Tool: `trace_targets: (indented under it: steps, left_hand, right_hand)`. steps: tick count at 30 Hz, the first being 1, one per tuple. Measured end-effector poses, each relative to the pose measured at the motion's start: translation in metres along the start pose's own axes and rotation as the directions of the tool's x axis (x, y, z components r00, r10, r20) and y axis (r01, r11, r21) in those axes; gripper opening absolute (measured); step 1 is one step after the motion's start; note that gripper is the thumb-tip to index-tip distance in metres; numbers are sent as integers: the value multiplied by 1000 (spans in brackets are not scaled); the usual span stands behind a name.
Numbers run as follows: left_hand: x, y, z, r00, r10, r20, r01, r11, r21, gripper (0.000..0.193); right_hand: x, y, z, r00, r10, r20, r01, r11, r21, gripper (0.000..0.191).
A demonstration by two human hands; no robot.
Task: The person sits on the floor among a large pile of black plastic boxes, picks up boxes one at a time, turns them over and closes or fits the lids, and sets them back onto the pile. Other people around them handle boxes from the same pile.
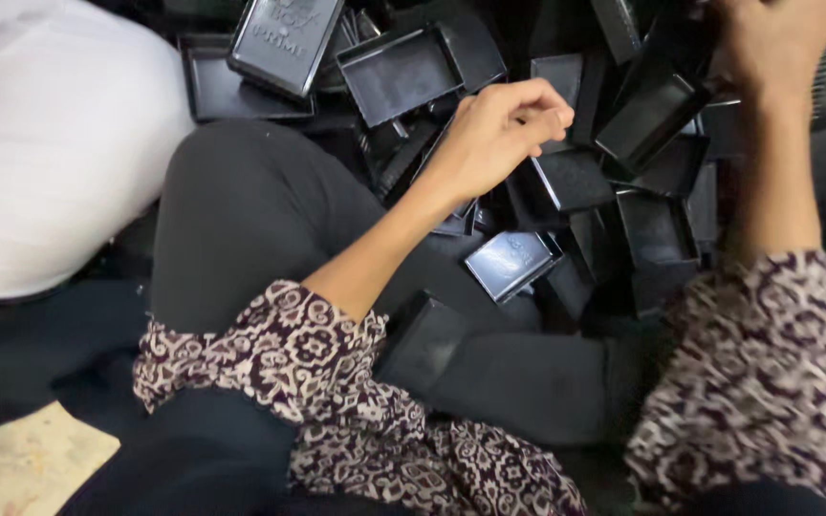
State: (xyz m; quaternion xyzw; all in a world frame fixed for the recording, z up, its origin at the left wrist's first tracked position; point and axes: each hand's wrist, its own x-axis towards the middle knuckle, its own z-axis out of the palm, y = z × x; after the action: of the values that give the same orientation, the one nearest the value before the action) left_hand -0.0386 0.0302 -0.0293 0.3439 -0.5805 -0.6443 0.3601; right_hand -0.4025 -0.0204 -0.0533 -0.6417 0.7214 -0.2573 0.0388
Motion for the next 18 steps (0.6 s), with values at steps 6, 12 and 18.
trace_targets:
  steps: [6,12,18]
  left_hand:
    - [4,8,-2,999,30,-17,-30,1000,-4,20]
    - [8,-1,-7,994,63,-90,-68,997,-46,24]
    - [7,1,13,970,-175,-170,117,946,-303,32]
  right_hand:
    - [-69,-46,-17,991,129,23,-126,987,-99,87]
    - [-88,-110,15,997,44,-68,-59,972,-229,85]
    - [-112,-217,-47,990,139,-2,-136,969,205,70]
